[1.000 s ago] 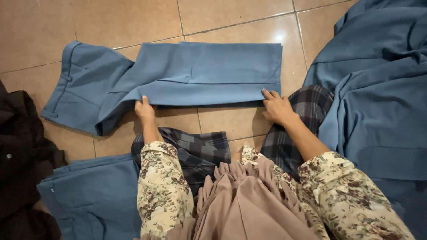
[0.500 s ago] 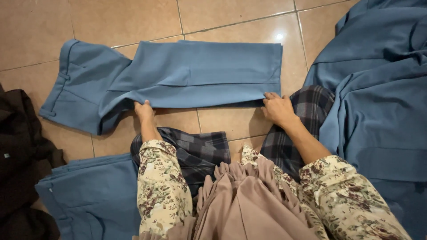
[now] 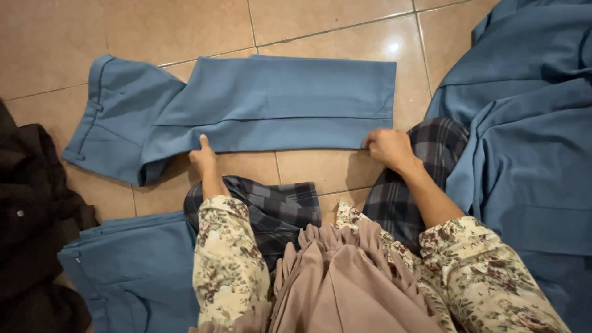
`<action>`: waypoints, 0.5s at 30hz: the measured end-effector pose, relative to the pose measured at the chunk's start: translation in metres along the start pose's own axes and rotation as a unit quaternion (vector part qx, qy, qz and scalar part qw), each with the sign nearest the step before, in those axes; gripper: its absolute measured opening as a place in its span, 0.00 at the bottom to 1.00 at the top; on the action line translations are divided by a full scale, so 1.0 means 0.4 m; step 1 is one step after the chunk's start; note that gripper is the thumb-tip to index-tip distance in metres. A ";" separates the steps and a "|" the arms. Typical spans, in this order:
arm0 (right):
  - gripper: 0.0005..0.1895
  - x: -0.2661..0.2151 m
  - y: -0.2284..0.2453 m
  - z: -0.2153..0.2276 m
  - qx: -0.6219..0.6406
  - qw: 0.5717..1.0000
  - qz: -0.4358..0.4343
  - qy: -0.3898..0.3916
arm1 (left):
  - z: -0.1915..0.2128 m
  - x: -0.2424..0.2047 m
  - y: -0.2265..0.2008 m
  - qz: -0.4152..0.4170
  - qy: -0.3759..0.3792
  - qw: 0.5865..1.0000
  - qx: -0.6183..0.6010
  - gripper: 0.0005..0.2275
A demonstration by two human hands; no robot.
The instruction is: Folding blue trousers and stacking them on a tiled floor.
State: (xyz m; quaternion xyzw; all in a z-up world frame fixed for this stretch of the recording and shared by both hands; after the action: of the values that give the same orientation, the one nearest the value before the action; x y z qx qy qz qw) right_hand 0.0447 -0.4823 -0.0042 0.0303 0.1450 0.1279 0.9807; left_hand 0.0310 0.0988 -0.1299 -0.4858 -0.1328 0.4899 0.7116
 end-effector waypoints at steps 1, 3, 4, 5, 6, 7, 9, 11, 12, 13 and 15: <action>0.11 0.008 0.000 0.036 0.030 0.998 -0.004 -0.049 | 0.037 -0.037 -0.022 0.011 -0.040 0.999 0.012 0.36; 0.11 0.034 0.015 0.040 0.007 0.992 0.013 -0.128 | 0.078 -0.100 -0.077 -0.052 -0.107 0.993 -0.026 0.35; 0.13 0.042 0.025 0.052 -0.018 0.978 0.028 -0.205 | 0.108 -0.138 -0.110 -0.113 -0.171 0.977 -0.065 0.36; 0.13 0.060 0.045 0.051 -0.016 0.978 0.031 -0.204 | 0.097 -0.162 -0.126 -0.113 -0.174 0.976 -0.063 0.36; 0.18 0.074 0.073 0.053 -0.029 0.974 0.059 -0.219 | 0.096 -0.205 -0.182 -0.242 -0.231 0.942 0.016 0.36; 0.25 0.090 0.102 0.056 -0.042 0.967 0.087 -0.235 | 0.083 -0.258 -0.234 -0.365 -0.284 0.882 0.093 0.37; 0.26 0.108 0.141 0.052 -0.049 0.967 0.108 -0.224 | 0.022 -0.413 -0.368 -0.459 -0.242 0.854 0.036 0.24; 0.27 0.122 0.171 0.043 -0.057 0.966 0.129 -0.215 | -0.056 -0.552 -0.416 -0.547 -0.196 0.814 -0.019 0.20; 0.30 0.132 0.174 0.028 -0.047 0.975 0.119 -0.181 | -0.146 -0.597 -0.400 -0.571 -0.004 0.820 -0.029 0.18; 0.33 0.139 0.174 0.010 -0.038 0.983 0.109 -0.144 | -0.239 -0.659 -0.374 -0.573 0.190 0.796 -0.037 0.17; 0.35 0.152 0.132 -0.047 -0.040 0.988 0.100 -0.107 | -0.356 -0.667 -0.292 -0.511 0.244 0.814 0.128 0.22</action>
State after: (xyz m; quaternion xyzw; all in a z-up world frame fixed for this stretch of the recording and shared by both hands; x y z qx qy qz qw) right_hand 0.0826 -0.4150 -0.0339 0.0193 0.0304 0.2268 0.9733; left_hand 0.0627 -0.2073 -0.0274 -0.3558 -0.1201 -0.0664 0.9244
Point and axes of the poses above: each hand's wrist, its own x-axis towards the middle knuckle, its own z-axis out of the back of the hand, y = z × x, the point moved 6 cm from there along x, towards the middle knuckle, and after that the axes turned 5 degrees about -x, right-handed, at the moved point
